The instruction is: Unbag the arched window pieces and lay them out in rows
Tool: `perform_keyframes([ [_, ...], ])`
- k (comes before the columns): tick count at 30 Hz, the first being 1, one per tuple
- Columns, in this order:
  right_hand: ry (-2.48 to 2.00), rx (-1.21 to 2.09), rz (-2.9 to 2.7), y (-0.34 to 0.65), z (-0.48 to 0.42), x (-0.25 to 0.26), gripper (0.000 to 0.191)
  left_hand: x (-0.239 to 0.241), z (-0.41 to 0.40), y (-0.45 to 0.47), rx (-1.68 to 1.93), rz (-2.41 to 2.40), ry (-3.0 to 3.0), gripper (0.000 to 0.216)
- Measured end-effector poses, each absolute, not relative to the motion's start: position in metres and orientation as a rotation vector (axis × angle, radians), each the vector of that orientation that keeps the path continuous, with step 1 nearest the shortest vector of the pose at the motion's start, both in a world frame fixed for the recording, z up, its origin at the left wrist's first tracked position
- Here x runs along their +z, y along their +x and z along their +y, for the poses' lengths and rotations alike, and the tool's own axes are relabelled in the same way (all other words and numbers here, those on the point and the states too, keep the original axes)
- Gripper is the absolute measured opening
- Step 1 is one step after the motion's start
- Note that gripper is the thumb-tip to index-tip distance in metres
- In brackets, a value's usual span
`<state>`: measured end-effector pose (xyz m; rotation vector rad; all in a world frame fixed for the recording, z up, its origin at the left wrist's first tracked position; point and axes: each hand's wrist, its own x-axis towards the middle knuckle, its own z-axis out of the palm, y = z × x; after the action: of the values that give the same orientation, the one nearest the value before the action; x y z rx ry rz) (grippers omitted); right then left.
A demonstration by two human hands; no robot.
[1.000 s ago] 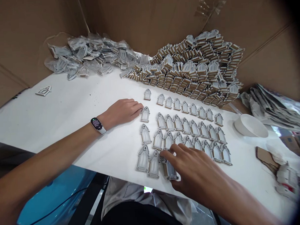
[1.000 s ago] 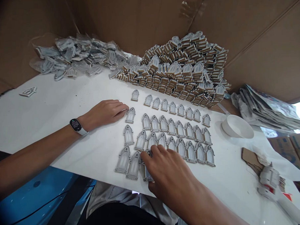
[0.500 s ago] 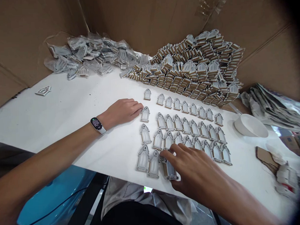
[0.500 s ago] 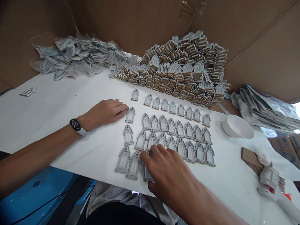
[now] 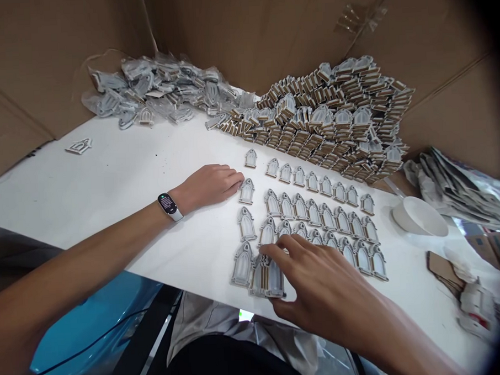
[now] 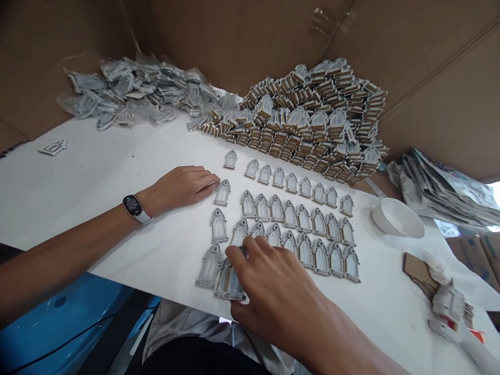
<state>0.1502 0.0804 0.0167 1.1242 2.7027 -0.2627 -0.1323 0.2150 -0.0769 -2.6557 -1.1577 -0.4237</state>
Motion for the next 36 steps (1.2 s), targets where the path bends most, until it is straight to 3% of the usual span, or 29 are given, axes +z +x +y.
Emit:
perform_keyframes([
  [5, 1.129, -0.237, 2.673, 0.139, 0.076, 0.013, 0.04, -0.074, 0.214, -0.131, -0.427, -1.159, -2.657, 0.035],
  [26, 1.05, -0.101, 2.688, 0.135, 0.071, 0.004, 0.049, -0.073, 0.212, -0.131, -0.45, -1.223, -2.687, 0.027],
  [36, 1.032, -0.099, 2.708, 0.12, 0.083, 0.027, 0.048, -0.079, 0.215, -0.132, -0.502, -1.212, -2.699, 0.026],
])
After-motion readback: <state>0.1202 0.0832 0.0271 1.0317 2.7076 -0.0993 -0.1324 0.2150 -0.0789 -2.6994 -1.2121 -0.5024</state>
